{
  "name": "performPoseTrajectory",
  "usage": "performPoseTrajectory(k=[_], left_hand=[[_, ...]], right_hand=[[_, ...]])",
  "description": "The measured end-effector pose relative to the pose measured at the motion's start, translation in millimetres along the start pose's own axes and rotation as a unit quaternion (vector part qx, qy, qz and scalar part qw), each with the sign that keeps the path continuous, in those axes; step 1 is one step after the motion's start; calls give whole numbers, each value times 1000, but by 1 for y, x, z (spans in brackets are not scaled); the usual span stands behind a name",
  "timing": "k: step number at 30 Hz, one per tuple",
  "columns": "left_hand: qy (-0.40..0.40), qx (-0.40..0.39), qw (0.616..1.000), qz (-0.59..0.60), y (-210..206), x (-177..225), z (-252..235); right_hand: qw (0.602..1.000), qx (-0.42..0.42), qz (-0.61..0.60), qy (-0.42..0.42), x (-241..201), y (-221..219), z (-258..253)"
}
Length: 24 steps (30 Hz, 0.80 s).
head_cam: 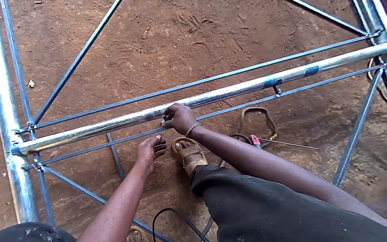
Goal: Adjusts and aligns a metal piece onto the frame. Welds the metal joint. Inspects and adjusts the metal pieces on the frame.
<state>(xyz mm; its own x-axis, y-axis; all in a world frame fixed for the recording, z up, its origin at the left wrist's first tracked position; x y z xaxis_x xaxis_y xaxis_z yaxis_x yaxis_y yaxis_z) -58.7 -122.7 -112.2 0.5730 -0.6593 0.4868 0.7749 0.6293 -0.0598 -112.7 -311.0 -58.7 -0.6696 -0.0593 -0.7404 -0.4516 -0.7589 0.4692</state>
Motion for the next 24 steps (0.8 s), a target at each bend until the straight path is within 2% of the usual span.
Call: performPoseTrajectory(k=[3, 6, 9, 15, 21, 24], left_hand=[[2, -11, 997, 80, -8, -12, -17], [-8, -21, 988, 155, -22, -17, -32], [-24, -36, 981, 190, -35, -13, -37], [-35, -48, 975, 215, -42, -9, -41], [-40, -47, 978, 201, -40, -7, -41], [-36, -41, 979, 195, -39, -6, -42]], right_hand=[[1000, 17, 4, -5, 7, 2, -7], [999, 13, 0, -52, 26, 3, -9], [998, 23, 0, -66, 39, 3, -7], [996, 16, 7, -83, 43, 5, -7], [990, -82, 45, -104, 47, 0, -16], [986, -95, 43, -128, 49, -2, -17]])
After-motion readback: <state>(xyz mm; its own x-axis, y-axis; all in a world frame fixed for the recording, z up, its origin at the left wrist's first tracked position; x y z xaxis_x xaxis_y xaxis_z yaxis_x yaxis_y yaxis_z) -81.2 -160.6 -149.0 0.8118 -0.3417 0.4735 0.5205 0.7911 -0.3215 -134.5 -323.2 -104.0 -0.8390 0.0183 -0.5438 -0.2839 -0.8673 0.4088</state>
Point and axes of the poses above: each hand's wrist, its own z-axis away from the middle knuckle, its own y-axis out of the back of the hand, x = y × z, the point moved 10 cm from there along -z, towards the middle knuckle, and after that the axes turned 10 degrees about -z, right-handed, at the moved point
